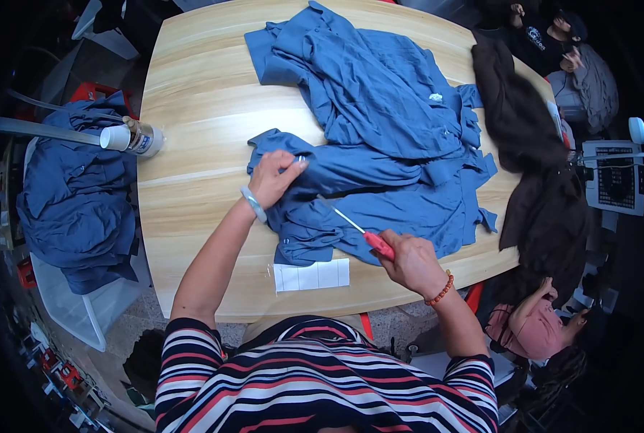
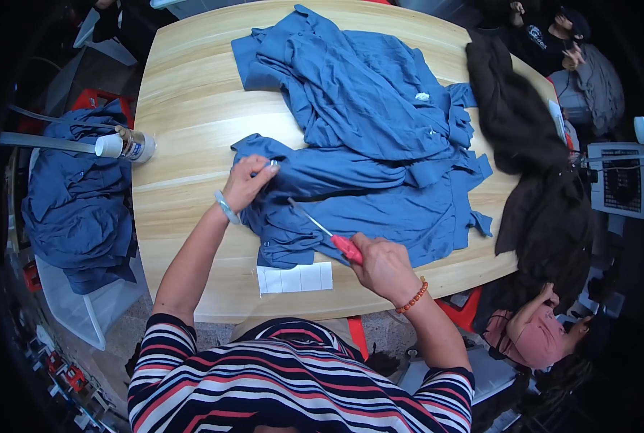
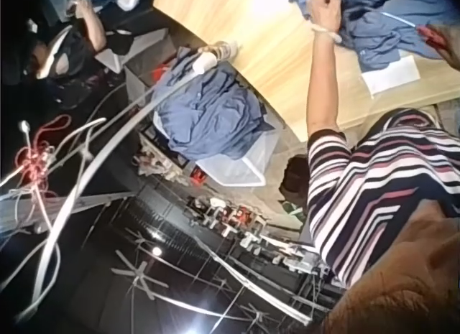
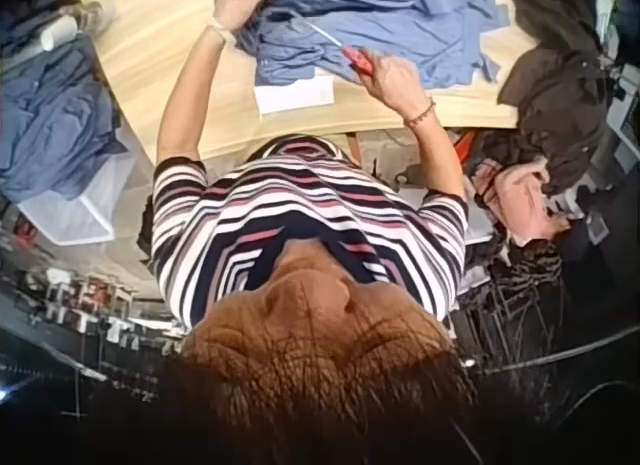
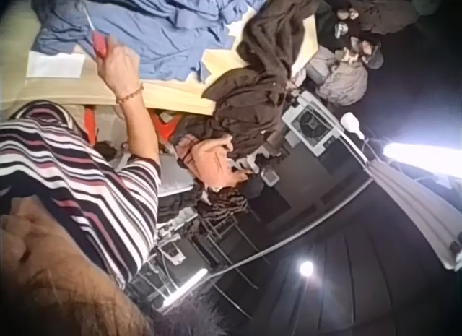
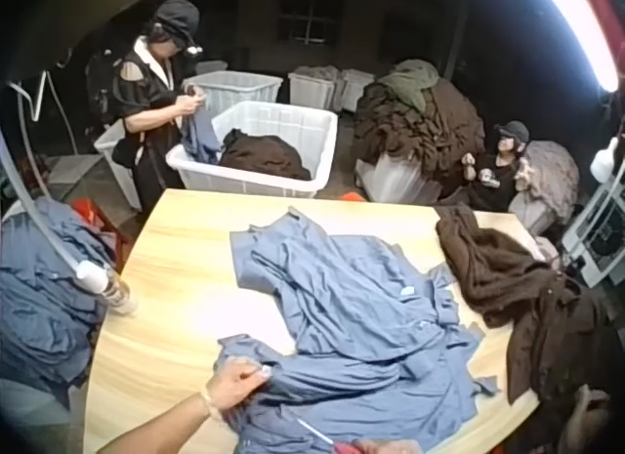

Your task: Trim excess threads and fabric from garments using a pair of scissors.

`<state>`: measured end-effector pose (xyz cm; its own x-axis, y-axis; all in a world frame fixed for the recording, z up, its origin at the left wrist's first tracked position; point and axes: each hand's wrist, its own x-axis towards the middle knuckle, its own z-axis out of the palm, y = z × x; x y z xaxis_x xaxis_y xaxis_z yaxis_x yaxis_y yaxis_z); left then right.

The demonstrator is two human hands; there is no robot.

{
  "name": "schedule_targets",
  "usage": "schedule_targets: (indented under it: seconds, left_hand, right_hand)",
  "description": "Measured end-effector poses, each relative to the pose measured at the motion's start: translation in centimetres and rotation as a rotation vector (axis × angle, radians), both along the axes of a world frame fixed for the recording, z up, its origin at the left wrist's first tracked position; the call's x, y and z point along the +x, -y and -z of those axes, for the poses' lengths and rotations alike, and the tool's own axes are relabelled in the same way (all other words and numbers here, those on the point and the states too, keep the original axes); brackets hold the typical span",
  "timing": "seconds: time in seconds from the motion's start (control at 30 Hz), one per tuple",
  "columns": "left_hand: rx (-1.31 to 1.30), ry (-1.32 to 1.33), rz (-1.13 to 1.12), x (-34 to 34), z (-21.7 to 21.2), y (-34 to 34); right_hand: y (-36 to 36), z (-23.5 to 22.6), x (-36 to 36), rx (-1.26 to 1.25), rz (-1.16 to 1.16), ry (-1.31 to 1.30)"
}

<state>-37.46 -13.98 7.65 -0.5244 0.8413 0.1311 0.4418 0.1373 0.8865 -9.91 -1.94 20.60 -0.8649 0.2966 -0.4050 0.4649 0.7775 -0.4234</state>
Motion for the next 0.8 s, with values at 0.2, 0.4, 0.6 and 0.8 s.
schedule_targets:
  seconds: [0.2, 0.4, 0.6, 0.8]
  left_hand:
    - [-0.195, 0.804, 0.034, -0.2, 4.9, 1.9]
    - [-0.18, 0.468, 0.126, 4.4, 5.7, 5.5]
    - [-0.345, 0.568, -0.265, 4.2, 5.0, 5.8]
    - [0.134, 1.411, -0.137, 3.8, 0.3, 3.8]
  right_hand:
    - [0.2, 0.7, 0.5, 0.013, 0.057, -0.054]
    - [0.3, 1.7, 0.8, -0.043, 0.049, 0.019]
    - [1.4, 2.0, -0.1, -0.018, -0.021, -0.001]
    - [0.8, 1.0, -0.9, -0.023, -0.042, -0.036]
